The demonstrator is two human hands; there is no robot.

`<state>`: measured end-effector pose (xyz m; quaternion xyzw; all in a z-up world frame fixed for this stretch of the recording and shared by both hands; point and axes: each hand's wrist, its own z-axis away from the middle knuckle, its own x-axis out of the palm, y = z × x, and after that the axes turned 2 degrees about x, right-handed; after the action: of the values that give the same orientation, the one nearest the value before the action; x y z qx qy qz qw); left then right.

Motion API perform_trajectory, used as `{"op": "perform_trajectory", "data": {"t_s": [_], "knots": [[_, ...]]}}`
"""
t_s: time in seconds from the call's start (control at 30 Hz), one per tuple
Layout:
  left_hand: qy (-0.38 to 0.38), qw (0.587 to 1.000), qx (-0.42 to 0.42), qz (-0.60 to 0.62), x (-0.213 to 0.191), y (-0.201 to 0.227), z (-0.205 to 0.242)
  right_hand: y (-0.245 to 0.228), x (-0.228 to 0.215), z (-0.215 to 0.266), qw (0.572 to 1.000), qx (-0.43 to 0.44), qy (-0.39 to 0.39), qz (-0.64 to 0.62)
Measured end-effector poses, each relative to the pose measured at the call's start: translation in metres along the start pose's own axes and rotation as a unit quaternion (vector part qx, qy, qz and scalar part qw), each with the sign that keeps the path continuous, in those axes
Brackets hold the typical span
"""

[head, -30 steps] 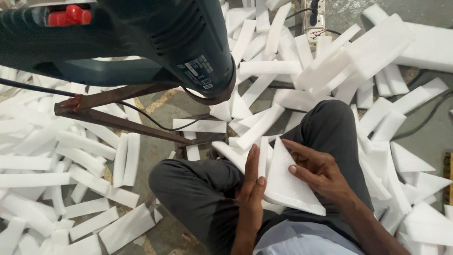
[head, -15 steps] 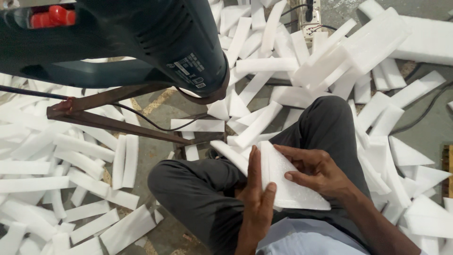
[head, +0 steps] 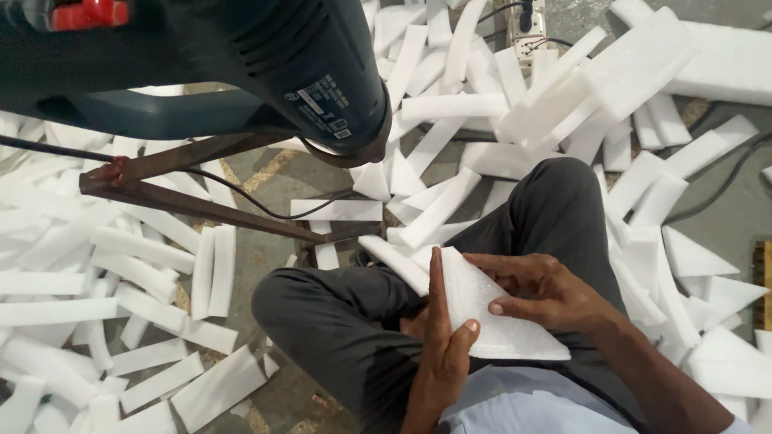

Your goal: The person sits on the floor and repeatedly heats white foam pieces using a heat gun mounted on a stand. They bend and shape the softened foam by hand, then place the finished pieces aside.

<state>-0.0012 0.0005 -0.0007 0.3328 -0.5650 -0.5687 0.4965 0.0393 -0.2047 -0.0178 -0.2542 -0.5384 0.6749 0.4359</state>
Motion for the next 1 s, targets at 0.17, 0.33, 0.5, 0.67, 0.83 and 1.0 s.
{"op": "perform_trajectory", "data": {"t_s": [0.17, 0.33, 0.5, 0.67, 0.83, 1.0], "knots": [[-0.004, 0.999, 0.009, 0.043, 0.000, -0.002, 0.001, -0.004, -0.001, 0.000, 1.000, 0.003, -0.021, 0.000], [0.023, 0.999, 0.010, 0.035, 0.000, -0.002, 0.002, -0.011, 0.003, -0.003, 0.999, 0.026, -0.012, 0.041], [0.043, 0.997, -0.012, 0.065, 0.001, 0.000, 0.002, -0.013, 0.006, -0.005, 0.997, 0.048, -0.017, 0.064], [0.068, 0.997, 0.014, 0.041, 0.003, 0.001, 0.005, -0.014, 0.009, -0.006, 0.993, 0.051, -0.014, 0.109], [0.067, 0.997, 0.006, 0.024, 0.002, -0.004, 0.007, -0.014, 0.010, -0.007, 0.994, 0.051, -0.018, 0.091], [0.062, 0.997, 0.027, 0.038, 0.001, -0.005, 0.003, -0.013, 0.009, -0.009, 0.998, 0.040, -0.027, 0.028]]}}
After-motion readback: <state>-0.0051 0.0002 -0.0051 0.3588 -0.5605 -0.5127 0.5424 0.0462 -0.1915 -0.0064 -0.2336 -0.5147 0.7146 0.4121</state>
